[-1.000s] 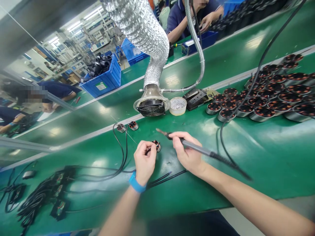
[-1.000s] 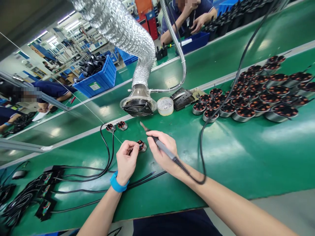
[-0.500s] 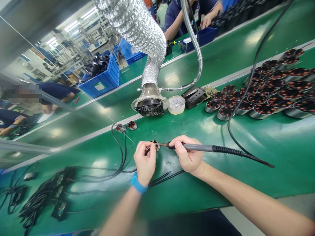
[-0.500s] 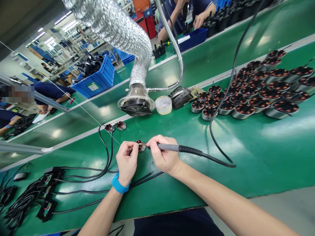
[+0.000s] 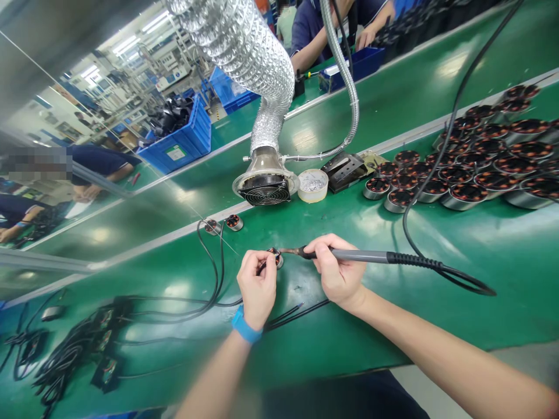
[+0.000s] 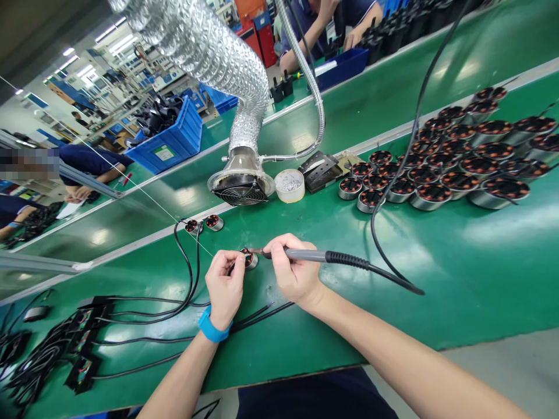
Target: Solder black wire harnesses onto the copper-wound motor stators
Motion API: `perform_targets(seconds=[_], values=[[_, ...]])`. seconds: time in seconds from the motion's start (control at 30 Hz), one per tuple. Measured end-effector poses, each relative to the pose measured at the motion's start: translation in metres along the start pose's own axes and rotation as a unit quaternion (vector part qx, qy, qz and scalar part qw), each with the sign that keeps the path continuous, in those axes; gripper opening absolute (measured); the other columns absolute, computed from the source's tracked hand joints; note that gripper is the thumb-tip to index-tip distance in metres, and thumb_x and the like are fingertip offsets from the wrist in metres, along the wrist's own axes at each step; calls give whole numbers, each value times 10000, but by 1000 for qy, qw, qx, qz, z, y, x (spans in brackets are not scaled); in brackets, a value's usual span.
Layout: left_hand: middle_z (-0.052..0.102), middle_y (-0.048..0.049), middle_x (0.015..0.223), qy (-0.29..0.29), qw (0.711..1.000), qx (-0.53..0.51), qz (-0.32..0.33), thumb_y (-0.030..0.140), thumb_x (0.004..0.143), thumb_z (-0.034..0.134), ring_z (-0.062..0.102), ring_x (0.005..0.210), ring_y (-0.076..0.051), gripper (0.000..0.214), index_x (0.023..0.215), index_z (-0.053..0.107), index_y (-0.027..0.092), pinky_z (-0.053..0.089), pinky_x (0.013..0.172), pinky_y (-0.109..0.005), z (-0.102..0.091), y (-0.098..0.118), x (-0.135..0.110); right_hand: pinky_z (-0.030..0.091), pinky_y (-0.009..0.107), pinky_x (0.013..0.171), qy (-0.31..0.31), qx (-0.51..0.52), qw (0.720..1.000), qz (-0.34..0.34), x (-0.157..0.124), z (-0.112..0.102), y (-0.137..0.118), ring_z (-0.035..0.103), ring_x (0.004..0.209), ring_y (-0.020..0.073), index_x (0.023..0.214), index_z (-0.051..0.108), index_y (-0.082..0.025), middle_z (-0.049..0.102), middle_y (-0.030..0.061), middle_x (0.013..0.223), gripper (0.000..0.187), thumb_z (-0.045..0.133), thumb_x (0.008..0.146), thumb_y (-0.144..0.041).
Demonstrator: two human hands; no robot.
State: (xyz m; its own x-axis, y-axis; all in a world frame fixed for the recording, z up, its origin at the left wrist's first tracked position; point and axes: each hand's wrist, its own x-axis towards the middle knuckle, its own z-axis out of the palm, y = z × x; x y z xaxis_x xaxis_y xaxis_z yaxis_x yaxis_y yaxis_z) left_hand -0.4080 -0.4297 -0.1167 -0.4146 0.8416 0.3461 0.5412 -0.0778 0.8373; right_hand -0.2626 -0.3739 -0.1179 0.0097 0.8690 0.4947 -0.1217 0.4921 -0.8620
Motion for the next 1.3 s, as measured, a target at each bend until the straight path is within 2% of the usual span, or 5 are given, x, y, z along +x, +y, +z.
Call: perform_targets(seconds=[0.4, 0.73, 0.9, 1.07, 1.3], values=[[580, -17, 778, 0, 1000, 0, -13, 280, 925, 594, 575, 700, -128, 180, 780, 619, 177, 465, 630, -223, 1, -2, 0, 435, 262, 456, -7, -3, 1000, -12, 2, 1, -4, 620, 568, 160, 762, 632, -192, 574, 5, 577, 253, 496, 959, -273], [579, -12, 775, -3, 1000, -8, -11, 267, 923, 595, 570, 693, -121, 172, 778, 618, 177, 463, 628, -216, 0, -1, 0, 490, 268, 518, -8, -56, 998, -37, 3, 0, -6, 603, 526, 138, 795, 645, -195, 600, -9, 587, 234, 490, 959, -257], [592, -19, 792, -9, 1000, -15, -12, 267, 926, 593, 584, 712, -127, 165, 793, 630, 177, 481, 651, -224, -2, -2, 1, 534, 267, 617, -53, -116, 988, -81, 8, 2, -10, 620, 556, 125, 898, 653, -200, 643, -12, 651, 174, 491, 962, -212], [593, -23, 841, -25, 999, -45, 4, 242, 883, 642, 611, 735, -127, 76, 840, 645, 180, 507, 671, -228, -6, -5, 3, 545, 272, 676, -117, -115, 976, -141, 10, 6, -3, 645, 687, 137, 1031, 646, -201, 679, 29, 814, 150, 524, 956, -157], [625, -28, 825, -78, 994, 12, 73, 176, 891, 616, 611, 764, -145, 66, 857, 670, 193, 493, 691, -246, -20, -6, 8, 567, 315, 855, -208, -104, 960, -156, 6, 12, 15, 657, 991, 183, 1274, 562, -242, 607, 93, 1114, 347, 538, 950, -121]])
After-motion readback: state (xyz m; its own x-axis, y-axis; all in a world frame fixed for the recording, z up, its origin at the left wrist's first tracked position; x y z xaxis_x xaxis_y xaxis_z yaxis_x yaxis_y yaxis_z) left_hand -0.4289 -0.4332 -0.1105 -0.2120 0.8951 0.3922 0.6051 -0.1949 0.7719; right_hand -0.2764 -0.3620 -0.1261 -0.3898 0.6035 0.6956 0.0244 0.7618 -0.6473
